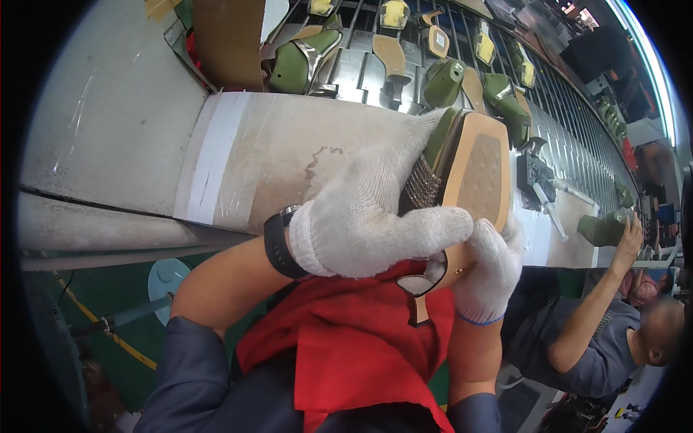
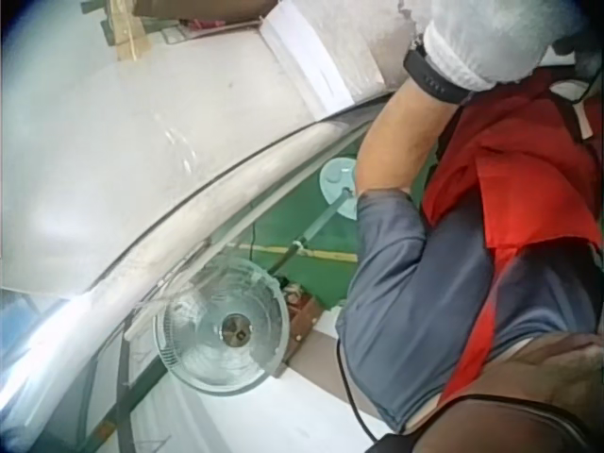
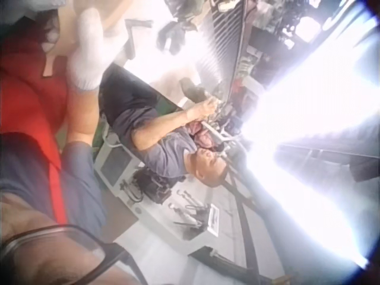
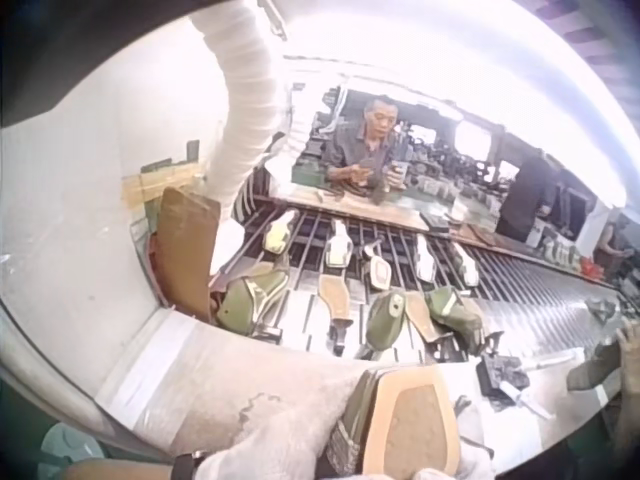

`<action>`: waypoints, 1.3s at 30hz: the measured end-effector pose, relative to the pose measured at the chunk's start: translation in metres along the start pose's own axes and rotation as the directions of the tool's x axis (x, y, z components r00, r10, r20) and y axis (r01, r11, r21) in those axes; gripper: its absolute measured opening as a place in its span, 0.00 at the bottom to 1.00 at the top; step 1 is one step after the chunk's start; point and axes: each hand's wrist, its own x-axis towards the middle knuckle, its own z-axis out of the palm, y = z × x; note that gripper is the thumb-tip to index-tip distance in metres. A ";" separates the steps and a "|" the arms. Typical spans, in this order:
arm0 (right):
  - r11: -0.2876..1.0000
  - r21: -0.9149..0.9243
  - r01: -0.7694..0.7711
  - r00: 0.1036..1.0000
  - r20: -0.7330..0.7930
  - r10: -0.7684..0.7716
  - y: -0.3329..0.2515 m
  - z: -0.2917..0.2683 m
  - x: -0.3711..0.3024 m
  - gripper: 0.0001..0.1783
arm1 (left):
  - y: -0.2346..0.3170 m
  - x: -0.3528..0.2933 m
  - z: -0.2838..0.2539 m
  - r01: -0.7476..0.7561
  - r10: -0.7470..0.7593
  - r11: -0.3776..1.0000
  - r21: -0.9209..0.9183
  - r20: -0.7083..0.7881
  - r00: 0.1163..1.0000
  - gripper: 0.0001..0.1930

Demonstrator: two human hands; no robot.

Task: The person assembles high-heeled shoes by taking shoe lasts and outsoles from a conveyor, applying glue with a syringe, attaching the outsoles onto the lasted shoe uppers by hand, and hammering along the edges with a hammer.

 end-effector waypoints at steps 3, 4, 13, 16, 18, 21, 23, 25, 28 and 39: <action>1.000 -0.021 0.018 1.000 0.015 -0.018 0.000 0.002 -0.003 0.30 | 0.008 -0.002 -0.003 -0.006 0.003 0.998 0.062 0.045 0.999 0.43; 0.999 -0.028 0.025 1.000 0.020 -0.024 0.000 0.003 -0.003 0.30 | 0.009 -0.002 -0.002 -0.006 0.004 0.998 0.062 0.044 0.999 0.43; 0.992 -0.125 -0.008 0.999 0.038 0.013 -0.004 0.014 -0.018 0.28 | 0.012 -0.010 0.008 -0.093 0.088 0.992 -0.086 -0.061 0.994 0.27; 0.985 -0.174 0.010 1.000 0.024 -0.006 -0.002 0.024 -0.032 0.28 | 0.018 -0.017 0.010 -0.142 0.136 0.987 -0.080 -0.077 0.988 0.26; 0.978 -0.202 0.046 0.999 0.000 -0.047 0.000 0.027 -0.035 0.22 | 0.034 -0.026 0.009 0.020 -0.039 0.959 -0.284 -0.062 0.997 0.22; 0.892 -0.433 0.127 0.991 0.104 -0.090 -0.005 0.033 -0.036 0.12 | 0.041 -0.036 -0.002 0.042 -0.061 0.982 -0.185 -0.101 0.993 0.21; 0.857 -0.490 0.159 0.978 0.194 -0.070 -0.009 0.040 -0.031 0.12 | 0.043 -0.043 -0.007 0.048 -0.058 0.996 -0.079 -0.120 0.991 0.20; 0.803 -0.509 0.310 0.906 0.415 -0.087 -0.006 0.038 -0.020 0.10 | 0.045 -0.054 -0.006 0.030 -0.089 0.987 -0.158 -0.379 0.921 0.21; 0.862 -0.428 0.271 0.930 0.349 -0.119 0.013 0.043 -0.024 0.11 | 0.047 -0.068 -0.015 -0.064 -0.130 0.952 -0.300 -0.584 0.801 0.25; 0.693 -0.564 0.448 0.882 0.408 -0.237 0.026 0.079 -0.014 0.06 | 0.058 -0.109 -0.051 -0.005 0.483 0.329 0.944 -0.163 0.860 0.58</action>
